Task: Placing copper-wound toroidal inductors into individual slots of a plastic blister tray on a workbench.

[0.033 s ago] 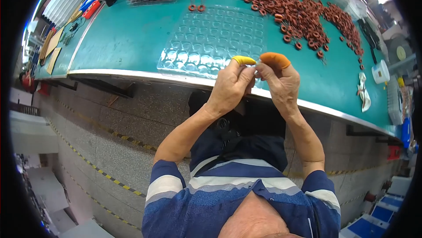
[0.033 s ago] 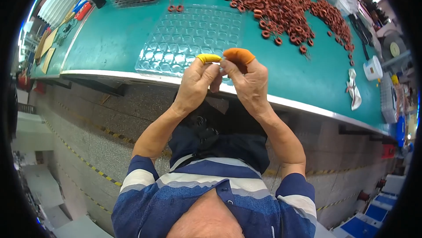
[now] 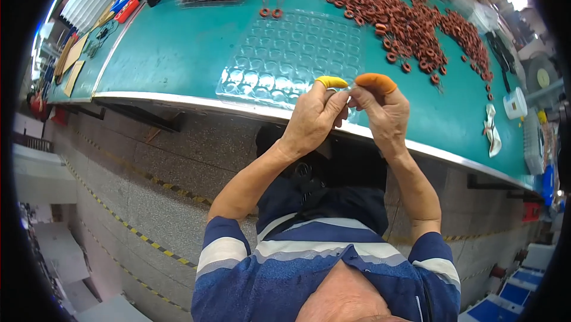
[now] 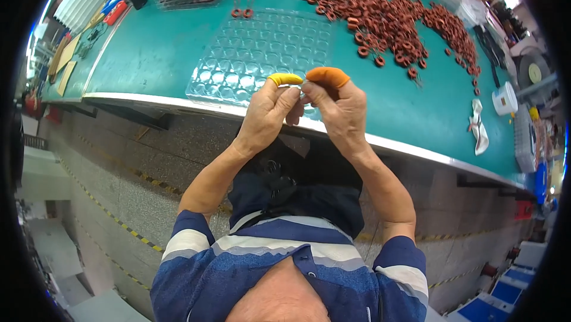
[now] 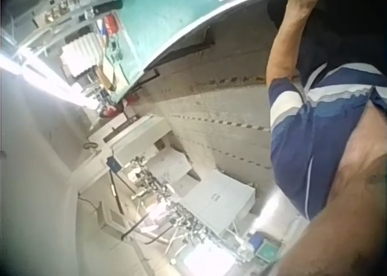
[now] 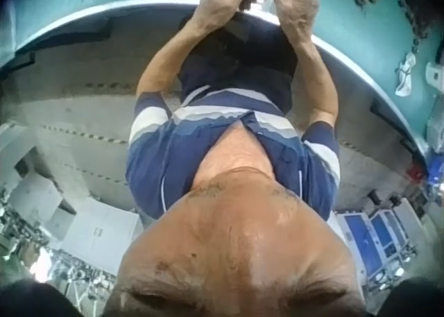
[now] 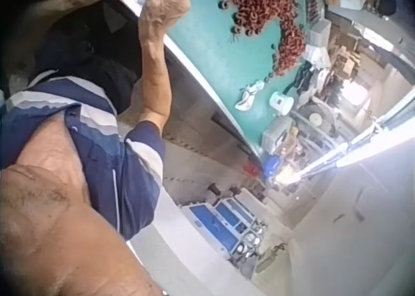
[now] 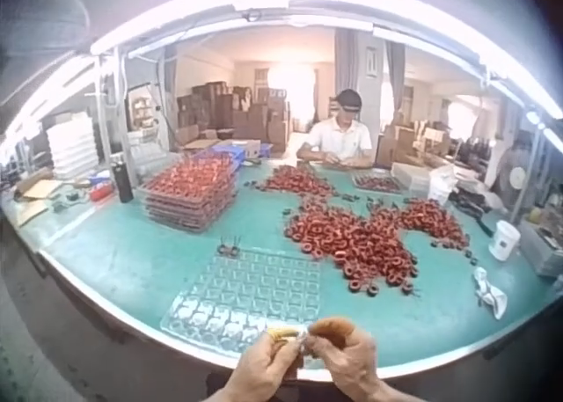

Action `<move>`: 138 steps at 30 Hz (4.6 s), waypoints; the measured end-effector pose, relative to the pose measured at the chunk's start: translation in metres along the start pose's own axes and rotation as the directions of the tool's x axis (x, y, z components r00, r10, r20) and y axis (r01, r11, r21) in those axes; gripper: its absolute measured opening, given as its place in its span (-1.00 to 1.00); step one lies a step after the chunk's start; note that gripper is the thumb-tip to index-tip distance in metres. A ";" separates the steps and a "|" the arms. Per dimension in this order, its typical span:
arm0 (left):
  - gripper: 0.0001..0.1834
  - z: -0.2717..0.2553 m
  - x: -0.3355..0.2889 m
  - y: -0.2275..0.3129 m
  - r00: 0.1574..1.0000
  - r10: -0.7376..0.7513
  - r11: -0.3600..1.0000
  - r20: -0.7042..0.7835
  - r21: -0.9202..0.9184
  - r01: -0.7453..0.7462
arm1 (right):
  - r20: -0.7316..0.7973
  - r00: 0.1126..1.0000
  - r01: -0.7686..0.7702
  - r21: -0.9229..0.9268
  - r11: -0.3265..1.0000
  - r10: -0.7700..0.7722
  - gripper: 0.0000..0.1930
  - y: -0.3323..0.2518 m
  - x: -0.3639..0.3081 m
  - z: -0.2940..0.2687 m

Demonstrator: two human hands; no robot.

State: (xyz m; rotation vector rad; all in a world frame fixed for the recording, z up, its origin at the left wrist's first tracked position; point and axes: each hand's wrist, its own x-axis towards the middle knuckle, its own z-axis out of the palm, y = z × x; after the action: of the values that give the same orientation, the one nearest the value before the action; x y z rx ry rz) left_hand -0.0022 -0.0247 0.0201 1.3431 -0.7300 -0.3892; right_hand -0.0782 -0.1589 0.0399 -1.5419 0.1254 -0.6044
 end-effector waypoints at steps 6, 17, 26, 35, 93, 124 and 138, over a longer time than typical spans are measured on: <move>-0.58 -0.049 0.023 -0.027 0.917 0.399 0.511 0.025 0.824 -0.245 | 0.052 0.983 0.184 -0.224 0.957 -0.177 -0.83 -0.007 0.115 0.020; -0.66 -0.050 0.025 -0.029 0.956 0.276 0.454 0.099 0.863 -0.221 | 0.336 0.913 0.387 -0.524 0.759 -0.233 -0.85 0.113 0.263 0.071; -0.65 -0.055 0.032 -0.035 0.954 0.293 0.452 0.068 0.869 -0.201 | 0.397 0.832 0.551 -0.675 0.491 -0.388 -0.70 0.051 0.259 -0.006; -0.67 -0.049 0.034 -0.035 0.945 0.308 0.451 0.111 0.857 -0.248 | 0.497 0.846 0.528 -0.832 -0.171 0.192 -0.74 0.031 0.124 -0.132; -0.65 0.021 0.018 0.011 0.977 0.079 0.992 0.198 -0.113 -0.057 | 0.217 0.972 -0.015 -0.326 0.945 0.090 -0.65 -0.030 0.019 -0.056; -0.71 0.004 0.014 -0.002 0.996 0.056 0.971 0.066 -0.238 -0.039 | -0.017 1.000 0.022 -0.012 1.000 -0.023 -0.53 0.018 -0.001 -0.028; -0.75 0.007 0.009 0.003 0.991 0.134 0.976 0.023 0.171 -0.136 | -0.071 0.964 0.218 -0.347 0.912 -0.257 -0.69 0.004 -0.018 -0.006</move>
State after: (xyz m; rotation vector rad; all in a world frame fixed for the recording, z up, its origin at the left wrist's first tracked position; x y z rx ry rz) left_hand -0.0007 -0.0349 0.0252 1.4450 -0.8756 -0.2288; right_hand -0.0951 -0.1568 0.0299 -1.8703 0.1343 -0.9032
